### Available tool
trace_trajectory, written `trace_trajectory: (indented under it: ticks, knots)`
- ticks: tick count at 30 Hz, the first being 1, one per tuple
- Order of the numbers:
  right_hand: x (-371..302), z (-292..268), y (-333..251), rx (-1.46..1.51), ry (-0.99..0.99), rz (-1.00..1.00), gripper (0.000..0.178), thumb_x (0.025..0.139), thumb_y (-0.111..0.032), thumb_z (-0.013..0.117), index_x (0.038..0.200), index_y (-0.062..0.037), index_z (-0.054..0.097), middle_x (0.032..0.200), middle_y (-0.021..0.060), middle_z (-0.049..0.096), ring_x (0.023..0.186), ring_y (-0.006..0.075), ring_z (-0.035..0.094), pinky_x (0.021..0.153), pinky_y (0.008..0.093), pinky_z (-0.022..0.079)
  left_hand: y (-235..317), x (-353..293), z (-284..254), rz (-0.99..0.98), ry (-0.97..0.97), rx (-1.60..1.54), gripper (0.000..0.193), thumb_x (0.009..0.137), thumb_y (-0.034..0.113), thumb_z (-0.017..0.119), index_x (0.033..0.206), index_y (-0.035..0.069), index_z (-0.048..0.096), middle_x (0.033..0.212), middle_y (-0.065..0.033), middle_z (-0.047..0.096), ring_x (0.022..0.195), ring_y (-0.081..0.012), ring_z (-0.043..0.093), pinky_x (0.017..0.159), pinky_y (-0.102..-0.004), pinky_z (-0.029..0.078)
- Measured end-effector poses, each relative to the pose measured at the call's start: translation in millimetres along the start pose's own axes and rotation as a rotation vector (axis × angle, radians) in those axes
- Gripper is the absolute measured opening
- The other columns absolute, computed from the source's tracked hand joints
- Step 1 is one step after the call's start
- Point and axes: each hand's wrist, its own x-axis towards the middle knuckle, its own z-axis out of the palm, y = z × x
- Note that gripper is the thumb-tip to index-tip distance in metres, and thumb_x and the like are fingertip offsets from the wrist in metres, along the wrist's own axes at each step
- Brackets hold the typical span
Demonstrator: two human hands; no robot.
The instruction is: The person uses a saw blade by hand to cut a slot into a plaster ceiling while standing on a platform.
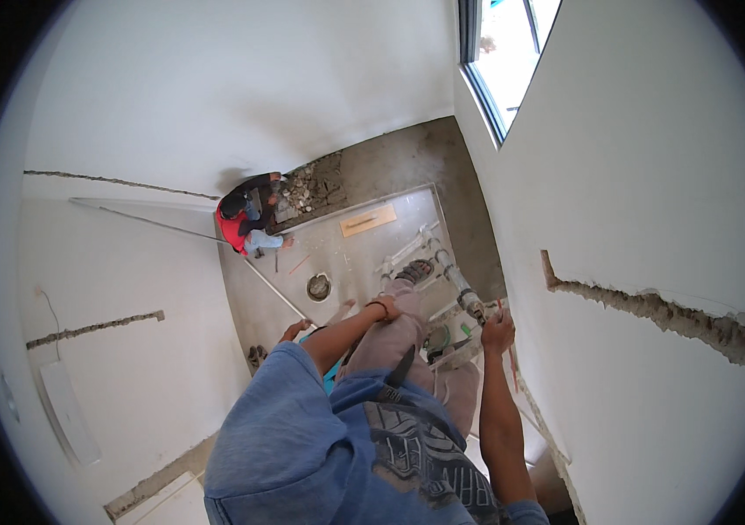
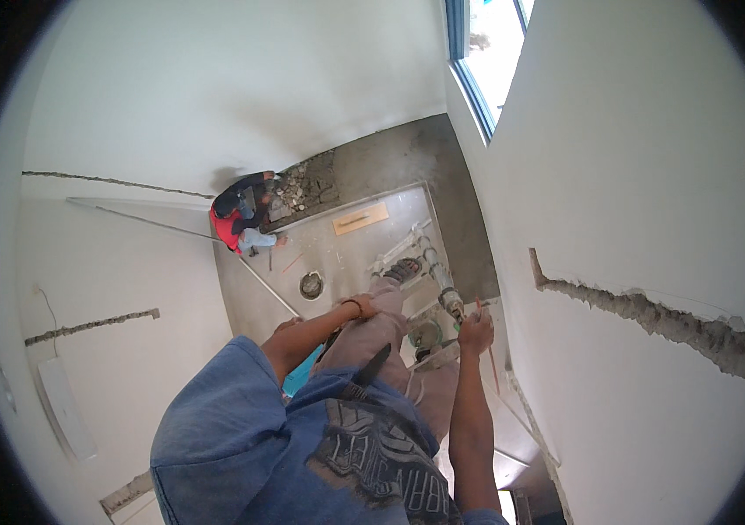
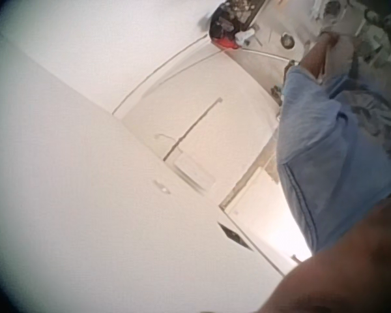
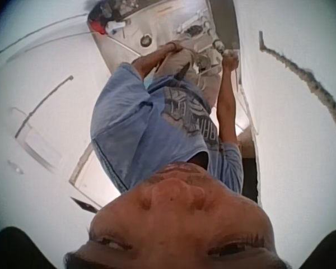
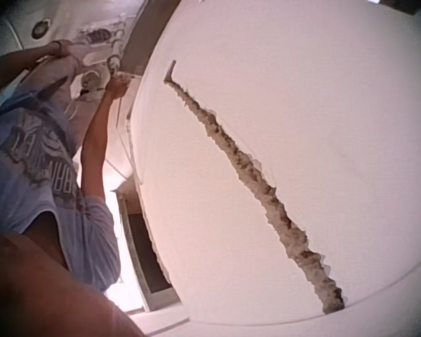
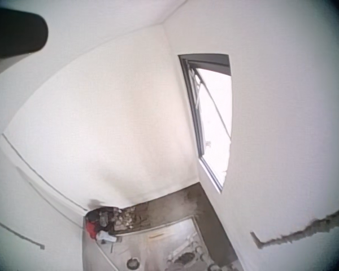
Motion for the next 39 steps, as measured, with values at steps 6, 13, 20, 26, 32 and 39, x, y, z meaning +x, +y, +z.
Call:
trace_trajectory:
  ticks: [6, 13, 20, 26, 32, 39]
  knots:
    - [-0.1, 7.4, 5.8, -0.030, 0.034, 0.015, 0.028, 0.088, -0.028, 0.045, 0.082, -0.0041, 0.059, 0.079, 0.0195, 0.063, 0.079, 0.0406, 0.059, 0.070, 0.0510, 0.044, -41.0, -1.7, 12.2, -0.093, -0.021, -0.193, 0.076, 0.074, 0.049, 0.056, 0.134, 0.004, 0.045, 0.136, -0.0210, 0.046, 0.124, -0.0343, 0.046, 0.104, -0.0398, 0.037]
    - [-3.9, 3.2, 6.7, -0.037, 0.004, 0.025, 0.028, 0.088, -0.028, 0.046, 0.082, -0.0050, 0.060, 0.076, 0.0192, 0.063, 0.074, 0.0410, 0.060, 0.067, 0.0511, 0.044, 24.4, -20.3, 32.9, 0.068, -0.348, 0.220, 0.078, 0.069, 0.056, 0.062, 0.131, 0.009, 0.051, 0.137, -0.0168, 0.046, 0.124, -0.0348, 0.046, 0.102, -0.0429, 0.039]
    - [1.3, 0.8, 1.1, -0.009, -0.109, 0.095, 0.030, 0.088, -0.032, 0.045, 0.084, -0.0054, 0.060, 0.080, 0.0212, 0.064, 0.078, 0.0436, 0.060, 0.070, 0.0545, 0.044, 42.4, -39.2, 26.8, 0.013, -0.299, 0.351, 0.070, 0.066, 0.049, 0.070, 0.121, 0.008, 0.060, 0.128, -0.0154, 0.055, 0.118, -0.0363, 0.051, 0.096, -0.0493, 0.042]
    - [7.4, 0.5, -1.9, -0.001, -0.037, 0.060, 0.029, 0.088, -0.028, 0.046, 0.080, -0.0040, 0.060, 0.078, 0.0201, 0.063, 0.076, 0.0417, 0.060, 0.067, 0.0517, 0.044, 66.0, -32.4, 12.6, 0.200, -0.395, 0.485, 0.060, 0.066, 0.044, 0.072, 0.113, 0.007, 0.065, 0.110, -0.0162, 0.065, 0.104, -0.0338, 0.061, 0.087, -0.0460, 0.049]
    - [5.8, 22.5, 28.7, -0.056, -0.123, 0.228, 0.038, 0.088, -0.036, 0.044, 0.103, -0.0071, 0.063, 0.097, 0.0209, 0.065, 0.093, 0.0395, 0.061, 0.084, 0.0517, 0.045, 59.6, -10.1, -6.0, 0.434, -0.138, 0.399, 0.047, 0.073, 0.045, 0.060, 0.096, 0.005, 0.069, 0.098, -0.0156, 0.068, 0.097, -0.0327, 0.064, 0.087, -0.0418, 0.048]
    - [-13.2, 27.9, 20.8, -0.117, -0.191, 0.220, 0.029, 0.085, -0.032, 0.047, 0.090, -0.0114, 0.067, 0.087, 0.0179, 0.067, 0.087, 0.0414, 0.062, 0.081, 0.0497, 0.048, 74.1, -47.9, -9.8, 0.484, -0.088, 0.258, 0.045, 0.072, 0.044, 0.061, 0.092, 0.005, 0.069, 0.096, -0.0190, 0.067, 0.091, -0.0332, 0.064, 0.081, -0.0436, 0.049]
